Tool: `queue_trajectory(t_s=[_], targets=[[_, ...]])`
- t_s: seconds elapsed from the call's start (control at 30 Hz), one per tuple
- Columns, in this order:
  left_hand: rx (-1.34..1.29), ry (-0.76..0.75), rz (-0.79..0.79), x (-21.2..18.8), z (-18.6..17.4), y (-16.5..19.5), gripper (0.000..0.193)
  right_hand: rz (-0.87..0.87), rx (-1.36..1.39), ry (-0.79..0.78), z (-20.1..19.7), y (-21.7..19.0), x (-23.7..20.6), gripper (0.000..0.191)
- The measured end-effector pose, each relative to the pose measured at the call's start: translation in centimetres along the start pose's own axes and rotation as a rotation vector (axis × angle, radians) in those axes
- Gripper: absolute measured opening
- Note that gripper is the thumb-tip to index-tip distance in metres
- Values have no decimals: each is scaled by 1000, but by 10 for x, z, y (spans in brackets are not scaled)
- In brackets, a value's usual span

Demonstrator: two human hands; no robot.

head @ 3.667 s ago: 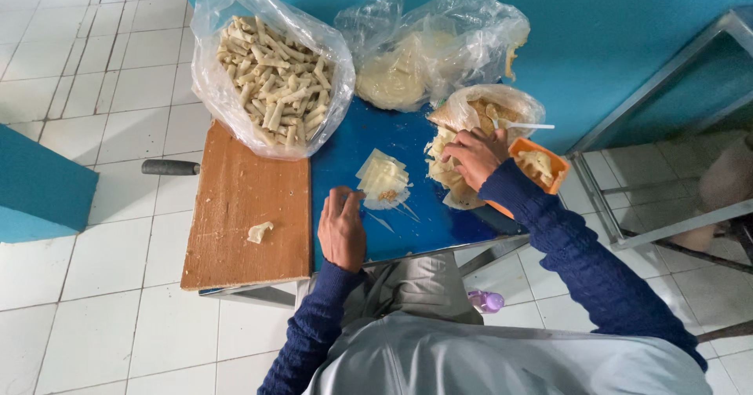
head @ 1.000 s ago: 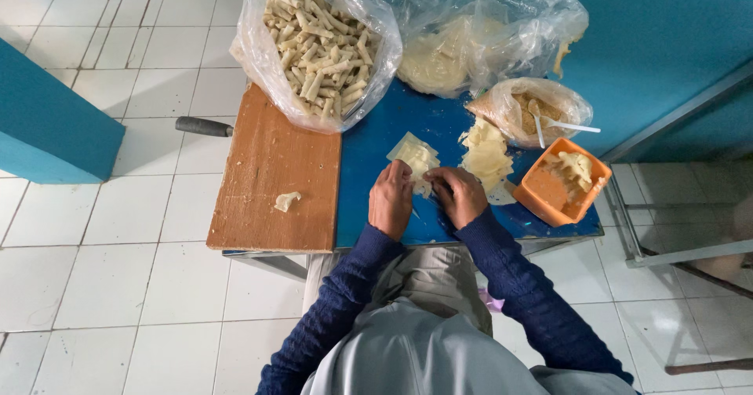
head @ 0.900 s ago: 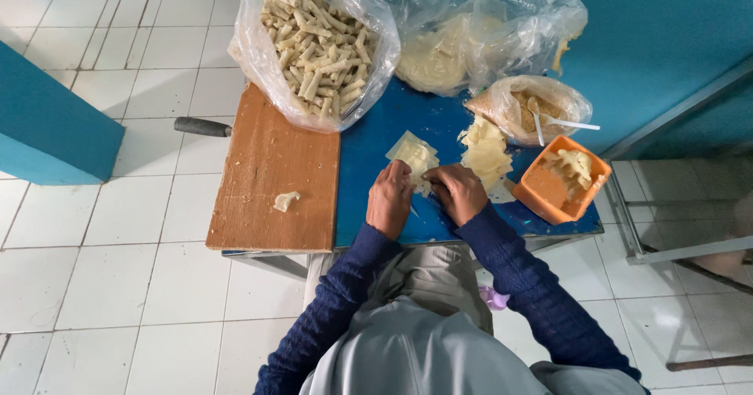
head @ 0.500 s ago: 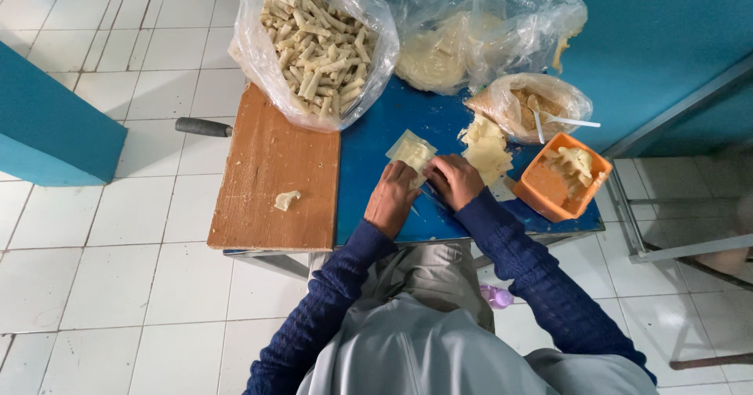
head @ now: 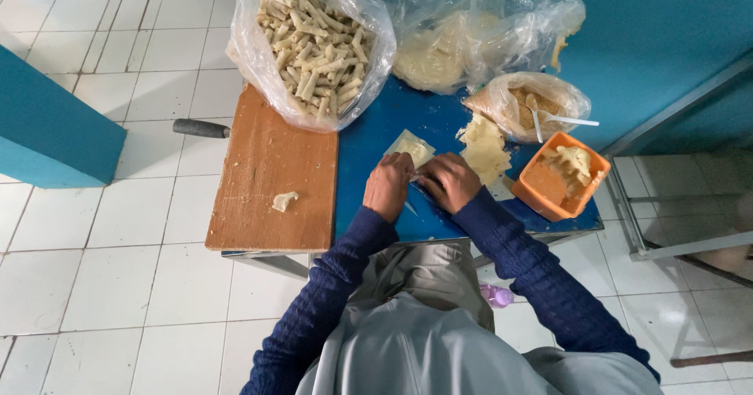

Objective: The person sits at a small table and assembles round flat dough pieces, spooning brown filling powder from a plastic bag onto a dough sheet and pressing dough pieces together by hand. The person then stacks the assembled round pastries on the table and peels thin layers from the dough discs.

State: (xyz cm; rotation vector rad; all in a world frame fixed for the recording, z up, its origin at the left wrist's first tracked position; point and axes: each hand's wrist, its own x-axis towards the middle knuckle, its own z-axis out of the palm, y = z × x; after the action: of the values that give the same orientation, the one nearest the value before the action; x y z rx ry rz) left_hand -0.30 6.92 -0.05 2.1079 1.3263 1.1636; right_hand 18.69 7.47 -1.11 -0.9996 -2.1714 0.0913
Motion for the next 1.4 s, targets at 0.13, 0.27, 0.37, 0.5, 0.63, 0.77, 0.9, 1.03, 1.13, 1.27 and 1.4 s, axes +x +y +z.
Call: queue_trajectory(t_s=[0.13,0.27,0.37,0.5,0.63,0.77,0.9,1.03,1.13,1.27,1.4], targets=[[37,22,77,4,1,0,7,38,-44,-1,-1,1,5,10],[9,7,88,7,3,-7,12,172,65,-82,-2,2,12,13],[-14,9,70,8,6,-12,9,166,102,-60,-2,0,12,11],[10,12,72,9,7,-13,11,56,74,-44,-3,0,6,16],[-20,-2,48,5,-2,-5,10,18,-14,-31,5,9,6,15],[-114,-34,57,-3,-13,7,24,61,52,-72,14,28,11,13],[-52,20,98,0,-11,12,14,149,85,-182,17,41,17,17],[-103,37,31,0,-5,5,12,126,123,-133,15,38,13,27],[-92,49,7,4,-2,-1,10,18,90,-40,12,32,8,35],[-62,40,-20,6,-2,0,12,-19,21,-71,9,29,9,22],[-100,5,-14,3,-11,8,19,13,13,-94,12,33,16,16]])
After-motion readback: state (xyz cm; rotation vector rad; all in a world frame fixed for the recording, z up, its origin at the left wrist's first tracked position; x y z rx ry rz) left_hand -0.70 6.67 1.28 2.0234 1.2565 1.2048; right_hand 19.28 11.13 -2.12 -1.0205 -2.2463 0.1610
